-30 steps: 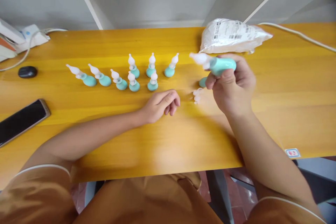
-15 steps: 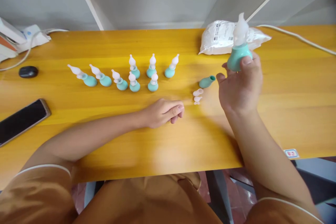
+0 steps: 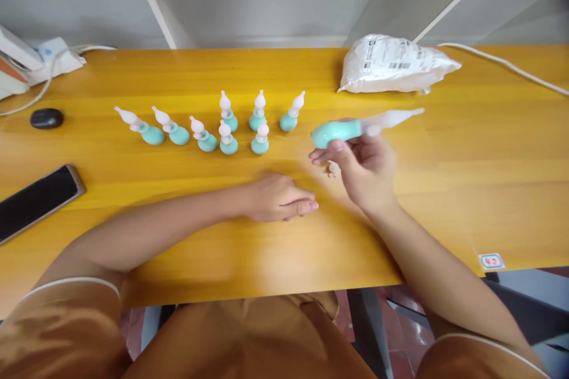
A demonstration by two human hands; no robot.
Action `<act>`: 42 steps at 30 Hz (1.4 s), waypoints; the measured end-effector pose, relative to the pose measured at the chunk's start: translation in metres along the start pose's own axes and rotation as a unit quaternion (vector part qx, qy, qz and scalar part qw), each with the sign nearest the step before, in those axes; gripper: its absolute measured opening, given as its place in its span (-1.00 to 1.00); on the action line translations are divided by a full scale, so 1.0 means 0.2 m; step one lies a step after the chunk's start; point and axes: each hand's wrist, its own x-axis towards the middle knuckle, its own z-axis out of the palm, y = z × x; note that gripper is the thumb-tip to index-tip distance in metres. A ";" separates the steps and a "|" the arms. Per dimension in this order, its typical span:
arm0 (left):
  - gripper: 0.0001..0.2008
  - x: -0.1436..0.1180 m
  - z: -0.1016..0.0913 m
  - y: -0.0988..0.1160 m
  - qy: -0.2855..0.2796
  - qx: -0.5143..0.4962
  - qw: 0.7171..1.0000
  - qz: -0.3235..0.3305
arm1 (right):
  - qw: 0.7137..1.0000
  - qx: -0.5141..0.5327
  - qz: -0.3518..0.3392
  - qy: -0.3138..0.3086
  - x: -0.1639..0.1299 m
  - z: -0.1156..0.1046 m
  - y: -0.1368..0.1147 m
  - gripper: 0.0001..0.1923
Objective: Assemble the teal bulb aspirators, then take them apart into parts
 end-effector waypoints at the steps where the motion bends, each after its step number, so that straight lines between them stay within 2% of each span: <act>1: -0.49 0.00 0.01 -0.01 -0.006 0.039 0.999 0.019 | 0.999 -0.030 -0.014 -0.013 -0.01 0.01 0.01 -0.66; 4: -0.44 0.00 0.04 -0.02 0.001 0.132 0.989 0.068 | 0.982 -0.157 -0.094 -0.043 -0.02 0.04 0.06 -0.74; 7: -0.43 0.01 0.06 -0.03 0.016 0.158 0.984 0.081 | 0.942 -0.278 -0.183 -0.036 -0.01 0.06 0.08 -0.75; 9: -0.43 0.01 0.07 -0.03 0.024 0.164 0.983 0.084 | 0.924 -0.317 -0.211 -0.034 0.00 0.08 0.09 -0.70; 11: -0.43 0.01 0.07 -0.04 0.030 0.169 0.981 0.088 | 0.916 -0.339 -0.208 -0.050 0.01 0.09 0.11 -0.66; 16: -0.40 0.01 0.09 -0.05 0.025 0.185 0.978 0.093 | 0.895 -0.400 -0.160 -0.114 0.02 0.13 0.21 -0.74; 28: -0.45 0.02 0.09 -0.06 0.049 0.150 0.981 0.112 | 0.893 -0.415 -0.146 -0.093 0.03 0.16 0.23 -0.81; 31: -0.46 0.01 0.08 -0.05 0.044 0.146 0.982 0.108 | 0.899 -0.402 -0.146 -0.095 0.03 0.17 0.22 -0.77; 33: -0.46 0.01 0.08 -0.04 0.041 0.150 0.983 0.100 | 0.905 -0.390 -0.144 -0.093 0.02 0.17 0.20 -0.67; 35: -0.44 0.01 0.08 -0.04 0.032 0.164 0.982 0.087 | 0.906 -0.388 -0.146 -0.082 0.01 0.14 0.16 -0.56; 37: -0.43 0.01 0.08 -0.04 0.019 0.180 0.981 0.076 | 0.901 -0.401 -0.154 -0.061 0.01 0.09 0.10 -0.54; 40: -0.44 0.01 0.07 -0.04 0.010 0.184 0.979 0.083 | 0.893 -0.415 -0.172 -0.037 0.05 -0.06 0.02 -0.70; 42: -0.44 0.01 0.07 -0.04 0.011 0.179 0.979 0.096 | 0.889 -0.418 -0.176 -0.059 0.09 -0.18 -0.03 -0.77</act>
